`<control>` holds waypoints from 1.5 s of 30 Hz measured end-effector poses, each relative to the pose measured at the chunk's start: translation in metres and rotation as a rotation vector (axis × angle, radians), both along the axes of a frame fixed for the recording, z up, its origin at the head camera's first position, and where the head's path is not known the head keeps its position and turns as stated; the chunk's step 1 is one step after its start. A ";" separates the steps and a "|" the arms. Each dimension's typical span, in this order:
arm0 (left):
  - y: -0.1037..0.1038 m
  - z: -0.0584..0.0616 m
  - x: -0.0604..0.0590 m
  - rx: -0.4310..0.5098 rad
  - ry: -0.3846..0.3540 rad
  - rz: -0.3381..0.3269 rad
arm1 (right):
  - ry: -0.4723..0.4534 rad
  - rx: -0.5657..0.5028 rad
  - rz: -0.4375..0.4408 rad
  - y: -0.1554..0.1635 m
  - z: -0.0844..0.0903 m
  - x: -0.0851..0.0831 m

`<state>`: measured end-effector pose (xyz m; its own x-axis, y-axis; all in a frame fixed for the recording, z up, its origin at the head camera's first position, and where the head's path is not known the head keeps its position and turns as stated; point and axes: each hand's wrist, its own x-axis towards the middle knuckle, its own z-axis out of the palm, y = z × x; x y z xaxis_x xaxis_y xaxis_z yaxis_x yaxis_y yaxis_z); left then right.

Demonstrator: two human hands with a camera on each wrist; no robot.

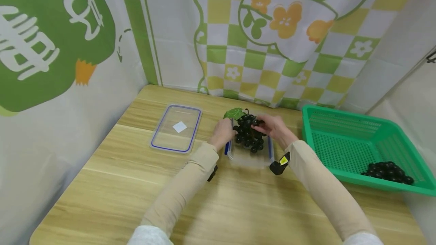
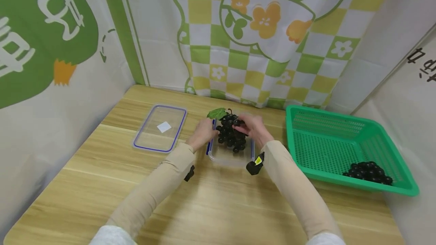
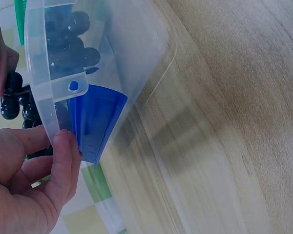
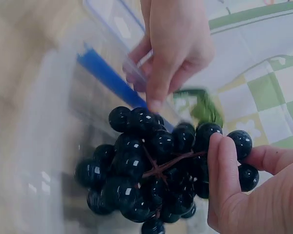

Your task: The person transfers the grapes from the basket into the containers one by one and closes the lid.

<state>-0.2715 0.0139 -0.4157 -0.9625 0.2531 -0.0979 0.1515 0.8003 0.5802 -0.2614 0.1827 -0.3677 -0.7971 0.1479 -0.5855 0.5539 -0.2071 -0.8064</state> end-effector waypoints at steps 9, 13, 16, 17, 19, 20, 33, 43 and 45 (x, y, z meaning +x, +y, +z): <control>-0.005 0.001 -0.001 -0.015 0.029 0.001 | 0.021 -0.179 -0.173 -0.009 -0.009 0.013; -0.004 0.000 0.001 0.016 0.017 0.007 | 0.050 -0.145 -0.203 -0.008 -0.014 0.014; -0.003 -0.001 0.002 0.030 0.009 0.002 | 0.044 -0.097 -0.207 -0.005 -0.017 0.013; -0.002 -0.002 0.002 0.032 0.007 0.000 | 0.040 -0.081 -0.204 -0.004 -0.017 0.013; -0.002 -0.002 0.002 0.032 0.000 -0.006 | 0.038 -0.062 -0.199 -0.002 -0.016 0.014; -0.002 -0.002 0.002 0.034 -0.006 -0.008 | 0.038 -0.056 -0.192 -0.002 -0.015 0.014; -0.008 0.003 -0.002 0.020 0.008 -0.014 | 0.091 -0.140 -0.265 -0.009 -0.005 0.026; -0.003 -0.001 0.000 0.057 -0.013 -0.011 | 0.128 -0.190 -0.498 -0.028 -0.012 0.028; -0.002 -0.001 0.000 0.063 -0.013 -0.007 | 0.143 -0.186 -0.528 -0.031 -0.012 0.028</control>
